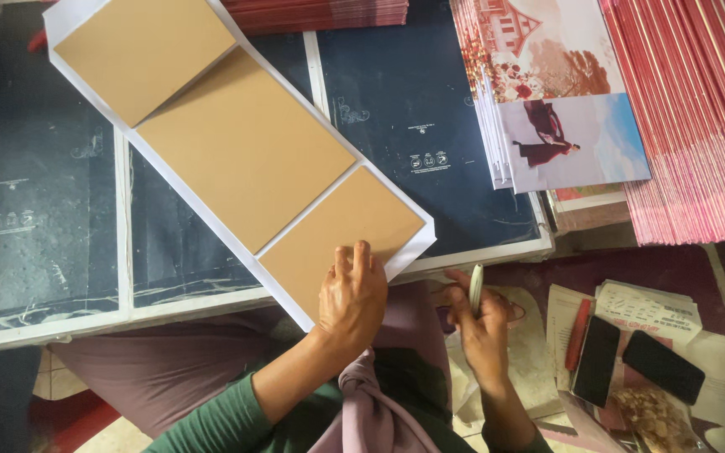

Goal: The person assembles cards by applying glue to the edges of a brown cardboard sheet and attaching a printed image sheet. They use scissors to trim excess paper and a bone folder to smooth the surfaces. The finished cards are stacked on the table.

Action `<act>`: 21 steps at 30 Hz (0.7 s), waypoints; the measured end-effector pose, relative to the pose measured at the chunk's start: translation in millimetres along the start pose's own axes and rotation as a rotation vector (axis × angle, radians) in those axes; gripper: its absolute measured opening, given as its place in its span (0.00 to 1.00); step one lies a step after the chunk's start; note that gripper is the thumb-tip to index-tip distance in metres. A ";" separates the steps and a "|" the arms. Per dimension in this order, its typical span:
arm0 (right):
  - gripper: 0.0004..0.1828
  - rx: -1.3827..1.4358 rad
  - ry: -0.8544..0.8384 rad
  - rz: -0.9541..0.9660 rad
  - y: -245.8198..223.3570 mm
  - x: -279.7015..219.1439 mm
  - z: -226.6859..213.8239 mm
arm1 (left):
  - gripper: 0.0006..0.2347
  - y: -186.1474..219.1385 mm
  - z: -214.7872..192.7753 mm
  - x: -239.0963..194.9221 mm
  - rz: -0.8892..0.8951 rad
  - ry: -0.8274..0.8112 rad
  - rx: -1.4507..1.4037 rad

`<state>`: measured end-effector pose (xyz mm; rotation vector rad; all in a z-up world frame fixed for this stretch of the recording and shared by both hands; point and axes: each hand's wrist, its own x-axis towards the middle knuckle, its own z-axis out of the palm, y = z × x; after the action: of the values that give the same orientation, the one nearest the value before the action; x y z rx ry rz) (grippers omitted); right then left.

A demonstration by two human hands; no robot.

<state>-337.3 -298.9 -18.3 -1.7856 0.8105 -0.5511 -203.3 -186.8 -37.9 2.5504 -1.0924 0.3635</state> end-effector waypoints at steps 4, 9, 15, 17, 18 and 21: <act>0.18 -0.069 0.025 0.032 -1.0 0.2 -1.7 | 0.04 8.5 10.9 13.0 0.037 0.043 0.108; 0.20 -0.146 0.087 -0.052 9.7 6.6 2.5 | 0.06 17.8 31.0 25.9 0.075 0.045 0.438; 0.18 -0.537 0.106 -0.450 10.1 38.8 1.7 | 0.03 -7.3 2.2 62.8 -0.140 -0.239 -0.060; 0.19 -0.582 0.061 -0.522 11.1 46.6 9.5 | 0.06 -16.1 -2.7 79.7 -0.161 -0.370 -0.115; 0.20 -0.616 0.018 -0.585 11.5 50.2 13.9 | 0.10 -21.5 -5.7 86.8 -0.175 -0.507 -0.162; 0.16 -0.694 -0.052 -0.693 10.4 54.8 34.9 | 0.22 -40.3 -0.9 99.0 -0.136 -0.550 -0.189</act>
<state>-279.3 -320.4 -40.7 -2.7391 0.3285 -0.7088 -107.3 -224.4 -9.8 2.5923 -1.0499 -0.4828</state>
